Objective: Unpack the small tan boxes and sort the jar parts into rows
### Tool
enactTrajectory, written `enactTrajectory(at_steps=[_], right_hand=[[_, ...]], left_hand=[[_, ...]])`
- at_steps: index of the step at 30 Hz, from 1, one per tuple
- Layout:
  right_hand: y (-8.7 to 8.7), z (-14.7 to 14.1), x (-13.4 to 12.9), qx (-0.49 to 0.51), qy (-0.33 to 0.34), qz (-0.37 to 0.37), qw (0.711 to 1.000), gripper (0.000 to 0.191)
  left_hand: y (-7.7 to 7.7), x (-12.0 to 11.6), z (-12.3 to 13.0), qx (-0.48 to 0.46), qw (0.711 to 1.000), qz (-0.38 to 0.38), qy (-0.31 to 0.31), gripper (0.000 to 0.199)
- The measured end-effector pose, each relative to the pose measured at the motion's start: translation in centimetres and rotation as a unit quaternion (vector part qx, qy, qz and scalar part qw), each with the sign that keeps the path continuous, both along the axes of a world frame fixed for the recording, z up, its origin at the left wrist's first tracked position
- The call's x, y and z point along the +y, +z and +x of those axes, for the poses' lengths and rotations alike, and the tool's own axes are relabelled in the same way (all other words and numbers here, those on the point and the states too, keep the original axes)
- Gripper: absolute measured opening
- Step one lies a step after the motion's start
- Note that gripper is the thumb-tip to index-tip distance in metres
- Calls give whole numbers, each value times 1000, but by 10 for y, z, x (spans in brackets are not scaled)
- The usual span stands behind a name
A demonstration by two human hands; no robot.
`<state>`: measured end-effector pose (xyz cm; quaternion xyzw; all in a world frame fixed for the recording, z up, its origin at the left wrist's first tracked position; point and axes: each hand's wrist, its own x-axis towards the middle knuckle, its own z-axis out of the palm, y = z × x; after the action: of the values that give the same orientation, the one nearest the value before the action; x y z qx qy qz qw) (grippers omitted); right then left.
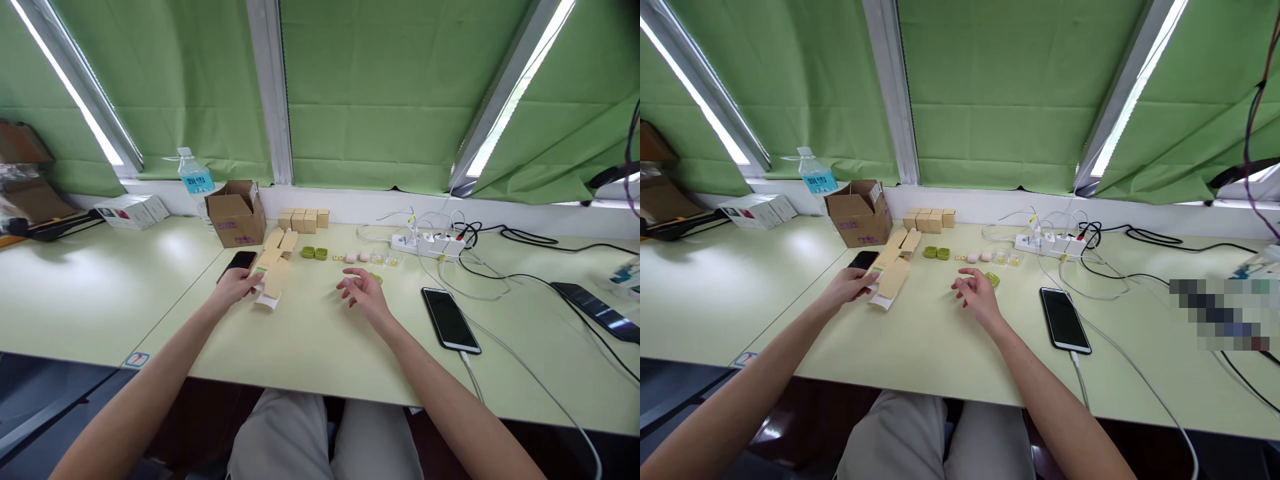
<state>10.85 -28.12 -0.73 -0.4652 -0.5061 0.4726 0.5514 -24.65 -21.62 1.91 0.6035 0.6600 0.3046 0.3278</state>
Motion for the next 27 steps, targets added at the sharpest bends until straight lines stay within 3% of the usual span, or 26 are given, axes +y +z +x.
enactTrajectory(at_steps=[4, 9, 13, 17, 20, 24, 27], right_hand=[[-3, -2, -2, -83, -13, 48, 995, 53], [2, 8, -4, -213, -92, 106, 967, 38], [17, 35, 0, -290, -204, 134, 925, 31], [33, 68, 5, -385, -273, 62, 879, 20], [37, 82, 5, -472, -207, -22, 857, 28], [31, 81, 5, -530, -98, -50, 841, 68], [22, 73, 8, -539, -83, -21, 838, 51]], left_hand=[[-4, -6, -26, 125, 992, 17, 26, 58], [4, -14, -14, 285, 958, 3, 28, 56], [19, -22, -5, 358, 931, 32, 62, 52], [34, -35, 10, 377, 918, 89, 83, 48], [38, -46, 38, 340, 929, 146, 22, 35], [29, -52, 91, 277, 937, 187, -99, 26], [17, -44, 129, 224, 936, 184, -200, 25]])
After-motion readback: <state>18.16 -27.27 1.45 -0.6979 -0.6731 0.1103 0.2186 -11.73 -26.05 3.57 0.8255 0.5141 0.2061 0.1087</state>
